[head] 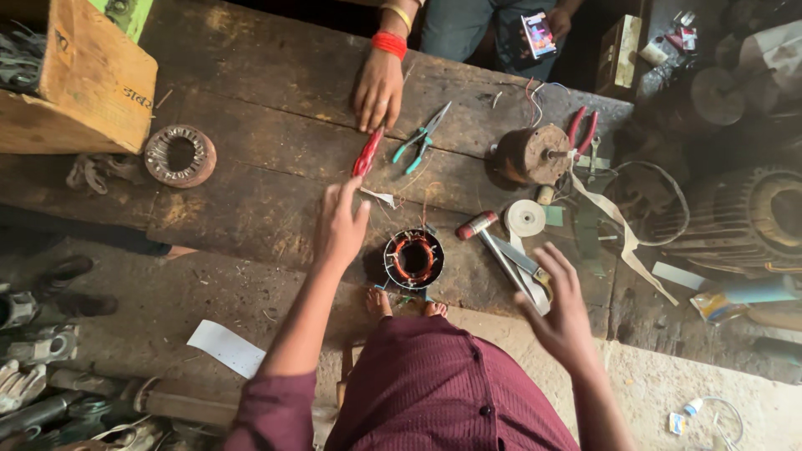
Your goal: The person works on a small electrical motor stator on a wooden workbench. They insert and adjust copper windings, use a hammer to tap the stator, and cut and place green insulating tape into the slots. The person also handles a fan housing and various tools on the bench.
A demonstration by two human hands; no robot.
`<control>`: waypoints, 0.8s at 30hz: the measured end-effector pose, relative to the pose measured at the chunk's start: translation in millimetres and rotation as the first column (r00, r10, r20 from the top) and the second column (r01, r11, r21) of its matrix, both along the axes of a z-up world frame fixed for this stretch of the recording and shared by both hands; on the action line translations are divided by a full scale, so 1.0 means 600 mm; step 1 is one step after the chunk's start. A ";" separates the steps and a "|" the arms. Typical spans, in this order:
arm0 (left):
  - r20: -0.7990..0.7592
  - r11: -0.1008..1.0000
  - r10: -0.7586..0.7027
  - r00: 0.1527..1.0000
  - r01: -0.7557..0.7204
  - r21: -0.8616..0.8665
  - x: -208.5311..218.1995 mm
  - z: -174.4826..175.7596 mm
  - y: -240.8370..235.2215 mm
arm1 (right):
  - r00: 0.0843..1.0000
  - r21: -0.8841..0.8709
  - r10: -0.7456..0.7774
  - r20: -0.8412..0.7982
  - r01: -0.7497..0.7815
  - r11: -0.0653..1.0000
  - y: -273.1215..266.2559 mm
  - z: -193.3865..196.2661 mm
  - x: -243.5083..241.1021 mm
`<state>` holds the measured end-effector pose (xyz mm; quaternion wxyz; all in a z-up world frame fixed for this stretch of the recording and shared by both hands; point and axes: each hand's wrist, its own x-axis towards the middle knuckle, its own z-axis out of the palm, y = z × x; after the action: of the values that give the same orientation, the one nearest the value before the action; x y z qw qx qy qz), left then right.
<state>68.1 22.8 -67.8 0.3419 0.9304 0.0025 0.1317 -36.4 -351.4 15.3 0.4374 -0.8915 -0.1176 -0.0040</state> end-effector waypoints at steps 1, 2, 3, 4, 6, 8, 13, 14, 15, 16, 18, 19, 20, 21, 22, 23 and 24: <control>0.032 0.998 -0.020 0.999 0.018 0.067 0.014 -0.005 -0.005 | 0.995 0.078 -0.102 -0.003 0.102 0.992 0.001 0.002 -0.001; 0.062 0.990 -0.043 0.997 0.035 0.135 0.025 -0.014 -0.009 | 0.977 0.265 -0.131 -0.169 0.173 0.949 -0.001 0.005 -0.003; 0.034 0.980 -0.052 0.998 0.045 0.195 0.035 -0.026 -0.015 | 0.935 0.428 -0.124 -0.332 0.266 0.864 -0.004 0.009 -0.004; 0.006 0.965 -0.060 0.998 0.057 0.255 0.043 -0.040 -0.019 | 0.873 0.555 -0.079 -0.481 0.373 0.743 -0.005 0.013 -0.006; 0.003 0.934 -0.057 0.998 0.053 0.353 0.063 -0.067 -0.020 | 0.902 0.233 -0.178 -0.394 0.285 0.930 0.001 0.018 0.000; 0.033 0.905 -0.036 0.999 0.019 0.425 0.071 -0.093 -0.014 | 0.920 0.073 -0.205 -0.333 0.242 0.968 0.014 0.028 -0.001; -0.030 0.991 -0.053 0.998 0.056 0.125 0.058 -0.076 0.003 | 0.957 -0.001 -0.215 -0.195 0.219 0.976 0.049 0.072 -0.007; -0.013 0.998 -0.055 0.998 0.055 0.002 0.050 -0.054 0.002 | 0.971 -0.036 -0.206 -0.121 0.203 0.979 0.055 0.083 -0.006; 0.015 0.996 -0.058 0.998 0.059 -0.064 0.041 -0.026 0.000 | 0.980 -0.069 -0.196 -0.045 0.193 0.979 0.064 0.093 -0.004; 0.043 0.989 -0.059 0.997 0.064 -0.130 0.029 0.005 -0.003 | 0.983 -0.103 -0.183 0.030 0.185 0.977 0.072 0.103 -0.001; 0.085 0.976 -0.074 0.994 0.089 -0.198 -0.010 0.071 -0.013 | 0.979 -0.127 -0.187 0.075 0.196 0.972 0.090 0.123 0.001; 0.108 0.975 -0.087 0.990 0.106 -0.194 -0.030 0.105 -0.016 | 0.977 -0.139 -0.187 0.102 0.200 0.970 0.102 0.132 0.006; 0.131 0.974 -0.100 0.986 0.124 -0.190 -0.048 0.137 -0.017 | 0.972 -0.165 -0.156 0.174 0.185 0.969 0.114 0.141 0.011; 0.173 0.972 -0.131 0.976 0.160 -0.170 -0.068 0.167 -0.020 | 0.964 -0.195 -0.117 0.238 0.166 0.967 0.126 0.151 0.015; 0.214 0.969 -0.163 0.963 0.196 -0.147 -0.087 0.194 -0.022 | 0.951 -0.226 -0.075 0.300 0.147 0.963 0.141 0.159 0.021; 0.209 0.952 -0.216 0.954 0.254 -0.172 -0.105 0.220 -0.024 | 0.922 -0.275 -0.026 0.386 0.142 0.951 0.156 0.165 0.031; 0.206 0.930 -0.270 0.941 0.310 -0.197 -0.119 0.242 -0.025 | 0.884 -0.323 0.027 0.466 0.141 0.936 0.170 0.171 0.041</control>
<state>-3.6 7.9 77.7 0.4601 0.8603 -0.1503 0.1598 -11.8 -249.6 117.8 0.2316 -0.9308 -0.1906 -0.2087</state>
